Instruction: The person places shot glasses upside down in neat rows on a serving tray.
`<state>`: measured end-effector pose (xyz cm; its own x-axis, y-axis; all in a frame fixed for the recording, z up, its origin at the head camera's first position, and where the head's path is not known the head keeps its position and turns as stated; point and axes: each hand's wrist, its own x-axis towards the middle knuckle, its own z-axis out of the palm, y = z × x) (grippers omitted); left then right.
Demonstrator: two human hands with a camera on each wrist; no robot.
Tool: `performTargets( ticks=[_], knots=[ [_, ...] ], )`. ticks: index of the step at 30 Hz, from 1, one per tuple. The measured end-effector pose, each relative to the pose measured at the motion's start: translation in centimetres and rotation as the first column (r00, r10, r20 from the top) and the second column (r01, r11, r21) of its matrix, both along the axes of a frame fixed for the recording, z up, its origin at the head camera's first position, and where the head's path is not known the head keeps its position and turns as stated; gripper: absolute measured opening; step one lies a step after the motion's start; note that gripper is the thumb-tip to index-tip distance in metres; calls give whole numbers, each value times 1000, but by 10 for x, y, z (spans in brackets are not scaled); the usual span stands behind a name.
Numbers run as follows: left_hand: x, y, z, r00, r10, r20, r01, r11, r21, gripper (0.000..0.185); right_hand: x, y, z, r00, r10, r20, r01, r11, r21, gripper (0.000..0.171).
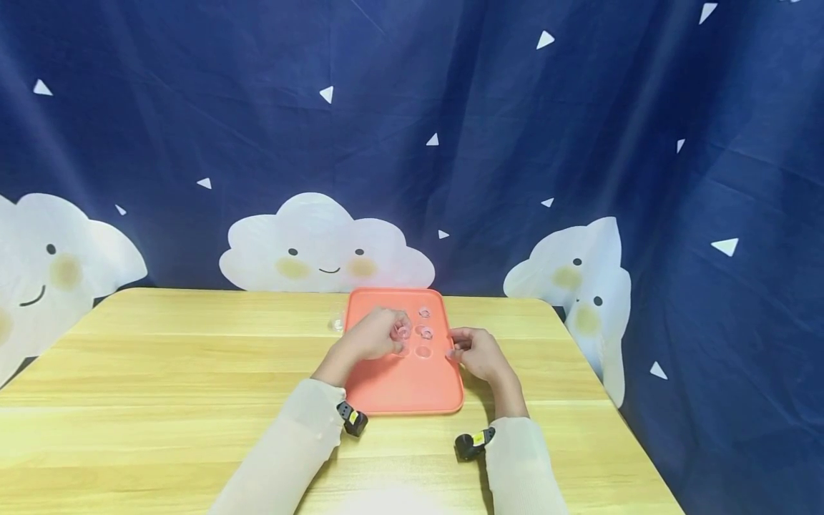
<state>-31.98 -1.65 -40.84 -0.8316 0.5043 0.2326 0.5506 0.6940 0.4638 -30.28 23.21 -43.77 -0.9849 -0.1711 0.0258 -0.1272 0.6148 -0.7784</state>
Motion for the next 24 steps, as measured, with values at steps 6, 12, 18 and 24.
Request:
performTargets(
  ticks=[6,12,18,24],
  knots=[
    [0,-1,-1,1000,-9,8,9,1000,8,26,0,0,-1,1000,-4,0,4,1000,2,40],
    [1,-4,5,997,15,71,-16,1000,20,37,-1,0,-1,1000,1,-2,-1,1000,8,40],
    [2,-9,15,996,16,87,-20,998,53,39,0,0,1,1000,-11,-3,11,1000,14,40],
    [2,-20,21,996,17,87,-26,994,106,38,0,0,1,1000,-9,15,9,1000,10,42]
  ],
)
